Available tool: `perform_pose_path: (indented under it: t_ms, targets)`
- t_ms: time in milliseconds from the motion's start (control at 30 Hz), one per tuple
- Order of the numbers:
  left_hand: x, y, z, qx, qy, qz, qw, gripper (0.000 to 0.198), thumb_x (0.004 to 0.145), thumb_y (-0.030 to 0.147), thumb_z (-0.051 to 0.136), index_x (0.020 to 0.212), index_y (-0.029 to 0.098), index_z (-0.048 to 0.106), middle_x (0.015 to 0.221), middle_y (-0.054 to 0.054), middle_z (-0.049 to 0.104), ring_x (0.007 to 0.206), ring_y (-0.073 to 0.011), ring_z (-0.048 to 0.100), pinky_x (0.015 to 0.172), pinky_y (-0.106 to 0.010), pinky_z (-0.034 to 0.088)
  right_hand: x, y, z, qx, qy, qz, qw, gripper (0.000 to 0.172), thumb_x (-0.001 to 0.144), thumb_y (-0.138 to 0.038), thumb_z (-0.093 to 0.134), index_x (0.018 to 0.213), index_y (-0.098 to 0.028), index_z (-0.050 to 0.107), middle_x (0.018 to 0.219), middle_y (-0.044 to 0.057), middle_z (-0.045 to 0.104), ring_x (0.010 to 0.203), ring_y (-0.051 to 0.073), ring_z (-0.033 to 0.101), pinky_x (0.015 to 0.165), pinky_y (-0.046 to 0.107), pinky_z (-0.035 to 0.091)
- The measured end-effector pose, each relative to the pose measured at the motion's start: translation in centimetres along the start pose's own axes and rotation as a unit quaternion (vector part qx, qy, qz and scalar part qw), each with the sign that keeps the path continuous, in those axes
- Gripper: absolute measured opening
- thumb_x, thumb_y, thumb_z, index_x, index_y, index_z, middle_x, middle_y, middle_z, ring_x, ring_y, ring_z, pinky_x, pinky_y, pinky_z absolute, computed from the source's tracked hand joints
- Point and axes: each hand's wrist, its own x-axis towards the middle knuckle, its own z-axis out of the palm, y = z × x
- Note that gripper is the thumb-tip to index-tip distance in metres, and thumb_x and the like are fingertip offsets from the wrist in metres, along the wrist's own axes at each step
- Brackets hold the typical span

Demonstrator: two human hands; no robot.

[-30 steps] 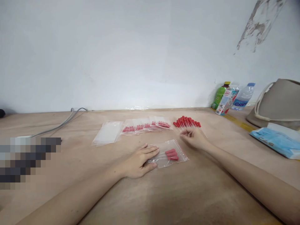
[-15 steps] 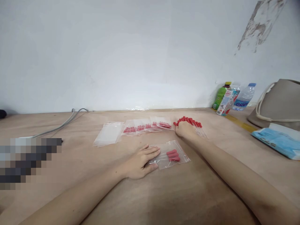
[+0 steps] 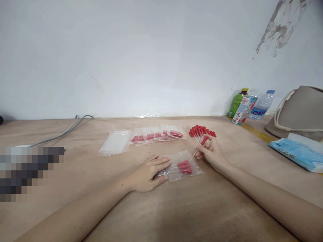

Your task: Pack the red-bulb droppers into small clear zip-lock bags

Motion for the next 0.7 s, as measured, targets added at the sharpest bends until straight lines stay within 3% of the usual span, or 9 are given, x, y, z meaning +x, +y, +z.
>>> perform_pose_path:
  t_ms: [167, 267, 400, 500, 567, 633, 700]
  targets:
    - [-0.2, -0.1, 0.3, -0.013, 0.025, 0.004, 1.0, 0.058, 0.09, 0.043, 0.037, 0.14, 0.02, 0.017, 0.141, -0.008, 0.031, 0.13, -0.0224, 0.027, 0.108, -0.045, 0.017, -0.7, 0.1, 0.5, 0.118, -0.034, 0.079, 0.989, 0.025, 0.075, -0.029, 0.056, 0.09, -0.024, 0.036, 0.063, -0.004, 0.056, 0.058, 0.014, 0.062, 0.059, 0.029, 0.052]
    - [-0.2, -0.2, 0.4, -0.017, 0.032, 0.007, 0.999, 0.058, 0.09, 0.042, 0.037, 0.14, 0.021, 0.015, 0.141, -0.007, 0.031, 0.129, -0.0222, 0.028, 0.108, -0.045, 0.017, -0.7, 0.2, 0.1, 0.116, -0.064, 0.097, 0.987, 0.015, 0.076, -0.027, 0.056, 0.08, -0.021, 0.043, 0.067, -0.001, 0.058, 0.062, 0.012, 0.061, 0.065, 0.028, 0.05]
    - [-0.1, -0.1, 0.3, -0.015, 0.026, 0.008, 1.0, 0.058, 0.091, 0.042, 0.036, 0.14, 0.021, 0.015, 0.141, -0.007, 0.031, 0.13, -0.0218, 0.028, 0.109, -0.045, 0.016, -0.2, -0.1, -1.2, -0.031, -0.19, 0.093, 0.977, 0.019, 0.068, -0.03, 0.065, 0.079, -0.016, 0.057, 0.065, -0.002, 0.057, 0.054, 0.006, 0.051, 0.055, 0.02, 0.042]
    - [-0.2, -0.1, 0.3, -0.014, 0.027, 0.006, 1.0, 0.058, 0.09, 0.042, 0.037, 0.14, 0.02, 0.016, 0.141, -0.008, 0.031, 0.129, -0.0227, 0.028, 0.108, -0.045, 0.017, 0.1, -1.3, -2.1, -0.164, -0.338, 0.065, 0.924, 0.03, 0.07, -0.038, 0.063, 0.088, -0.014, 0.062, 0.062, -0.003, 0.056, 0.049, 0.005, 0.041, 0.046, 0.019, 0.031]
    - [-0.2, -0.1, 0.3, -0.015, 0.029, 0.007, 0.999, 0.058, 0.09, 0.042, 0.037, 0.14, 0.02, 0.018, 0.14, -0.008, 0.032, 0.129, -0.0231, 0.029, 0.108, -0.045, 0.017, 0.2, -2.0, -2.3, -0.199, -0.404, 0.041, 0.892, 0.035, 0.074, -0.041, 0.058, 0.096, -0.014, 0.063, 0.067, -0.002, 0.057, 0.05, 0.005, 0.038, 0.046, 0.02, 0.028]
    - [-0.2, -0.1, 0.3, -0.016, 0.029, 0.008, 0.999, 0.057, 0.09, 0.042, 0.037, 0.14, 0.02, 0.018, 0.14, -0.007, 0.032, 0.129, -0.0233, 0.029, 0.108, -0.045, 0.017, 0.2, -2.2, -2.3, -0.211, -0.414, 0.02, 0.885, 0.039, 0.077, -0.044, 0.054, 0.101, -0.015, 0.062, 0.068, -0.002, 0.057, 0.051, 0.005, 0.036, 0.046, 0.02, 0.026]
    - [-0.2, -0.2, 0.3, -0.016, 0.03, 0.01, 0.999, 0.057, 0.09, 0.043, 0.037, 0.14, 0.021, 0.018, 0.141, -0.007, 0.032, 0.129, -0.0235, 0.028, 0.108, -0.045, 0.017, 0.3, -1.9, -1.9, -0.219, -0.371, 0.016, 0.902, 0.042, 0.075, -0.047, 0.054, 0.099, -0.014, 0.062, 0.062, -0.003, 0.055, 0.048, 0.005, 0.034, 0.045, 0.02, 0.025]
